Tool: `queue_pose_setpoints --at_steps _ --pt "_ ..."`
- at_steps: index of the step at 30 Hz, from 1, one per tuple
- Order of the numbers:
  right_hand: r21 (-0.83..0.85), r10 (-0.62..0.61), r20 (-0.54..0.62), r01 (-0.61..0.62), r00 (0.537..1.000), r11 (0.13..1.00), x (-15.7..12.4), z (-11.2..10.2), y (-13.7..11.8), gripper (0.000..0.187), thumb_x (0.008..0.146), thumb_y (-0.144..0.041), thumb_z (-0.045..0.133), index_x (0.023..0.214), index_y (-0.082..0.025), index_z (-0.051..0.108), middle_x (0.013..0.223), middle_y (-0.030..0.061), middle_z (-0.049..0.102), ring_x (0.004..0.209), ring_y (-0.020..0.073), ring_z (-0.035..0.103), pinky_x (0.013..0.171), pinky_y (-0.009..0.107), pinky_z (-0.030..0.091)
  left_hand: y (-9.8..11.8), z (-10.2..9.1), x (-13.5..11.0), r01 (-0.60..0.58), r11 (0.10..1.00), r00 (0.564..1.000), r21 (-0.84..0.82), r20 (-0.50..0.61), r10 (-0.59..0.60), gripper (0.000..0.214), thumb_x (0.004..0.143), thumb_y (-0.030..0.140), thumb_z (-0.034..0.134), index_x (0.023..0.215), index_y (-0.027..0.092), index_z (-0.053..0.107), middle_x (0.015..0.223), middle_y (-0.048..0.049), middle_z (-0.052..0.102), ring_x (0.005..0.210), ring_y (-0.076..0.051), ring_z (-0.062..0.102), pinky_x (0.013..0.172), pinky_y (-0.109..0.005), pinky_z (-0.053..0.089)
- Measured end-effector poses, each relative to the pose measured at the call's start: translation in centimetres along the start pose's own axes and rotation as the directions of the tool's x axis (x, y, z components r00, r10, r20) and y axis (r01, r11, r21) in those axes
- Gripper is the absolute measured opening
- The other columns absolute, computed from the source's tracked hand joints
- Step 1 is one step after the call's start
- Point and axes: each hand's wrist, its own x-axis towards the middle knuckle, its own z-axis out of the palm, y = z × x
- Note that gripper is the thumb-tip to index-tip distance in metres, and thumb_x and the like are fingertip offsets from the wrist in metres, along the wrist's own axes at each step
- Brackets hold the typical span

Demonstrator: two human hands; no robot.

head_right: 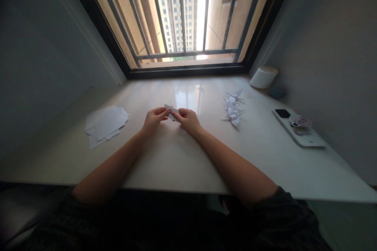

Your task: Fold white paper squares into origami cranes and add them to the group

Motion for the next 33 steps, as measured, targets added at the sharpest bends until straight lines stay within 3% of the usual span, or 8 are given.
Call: queue_pose_setpoints --at_steps 9,17,21,27,33 --pt "0.009 0.009 -0.031 -0.009 0.999 1.0 0.2 -0.35 0.29 0.051 0.074 -0.066 0.059 0.065 -0.016 0.065 0.06 0.0028 0.062 0.06 0.0151 0.054 0.052 0.025 0.036 -0.04 0.25 -0.16 -0.052 0.992 0.997 0.115 0.066 0.044 0.037 0.066 0.051 0.075 0.083 0.018 0.076 0.081 -0.0065 0.074 0.073 -0.018 0.066 0.064 -0.027 0.049" --pt "0.015 -0.026 0.032 0.026 0.999 1.0 0.2 -0.46 0.31 0.05 0.082 -0.061 0.052 0.07 -0.016 0.069 0.061 0.0017 0.061 0.058 0.0134 0.052 0.056 0.025 0.037 -0.33 -0.13 0.06 -0.013 0.993 0.999 0.12 -0.031 0.017 0.043 0.064 0.057 0.074 0.079 0.016 0.075 0.076 -0.0076 0.073 0.073 -0.019 0.067 0.063 -0.027 0.049" --pt "-0.113 -0.011 0.04 0.016 0.999 0.993 -0.02 -0.56 0.09 0.046 0.082 -0.059 0.053 0.076 -0.018 0.071 0.066 0.0024 0.065 0.06 0.0143 0.055 0.057 0.025 0.038 -0.32 -0.04 0.06 -0.033 0.993 0.996 0.116 -0.083 0.043 0.043 0.063 0.058 0.074 0.077 0.017 0.075 0.073 -0.0063 0.072 0.07 -0.018 0.064 0.061 -0.027 0.047" --pt "-0.403 -0.109 0.055 0.122 0.993 0.907 -0.35 -0.52 -0.53 0.043 0.086 -0.051 0.051 0.059 -0.019 0.062 0.057 0.0001 0.058 0.055 0.0121 0.047 0.056 0.025 0.031 -0.27 0.09 0.16 -0.092 0.991 0.987 0.093 -0.12 0.103 0.038 0.062 0.054 0.076 0.071 0.017 0.074 0.066 -0.0036 0.067 0.063 -0.015 0.057 0.058 -0.025 0.042" --pt "-0.483 -0.145 0.09 0.171 0.985 0.859 -0.36 -0.52 -0.51 0.04 0.087 -0.046 0.054 0.058 -0.019 0.06 0.058 -0.0002 0.056 0.056 0.0119 0.045 0.057 0.025 0.029 -0.63 -0.08 0.5 -0.128 0.987 0.984 0.093 -0.114 0.138 0.034 0.069 0.051 0.072 0.071 0.017 0.072 0.064 -0.0017 0.065 0.061 -0.013 0.054 0.059 -0.025 0.041"
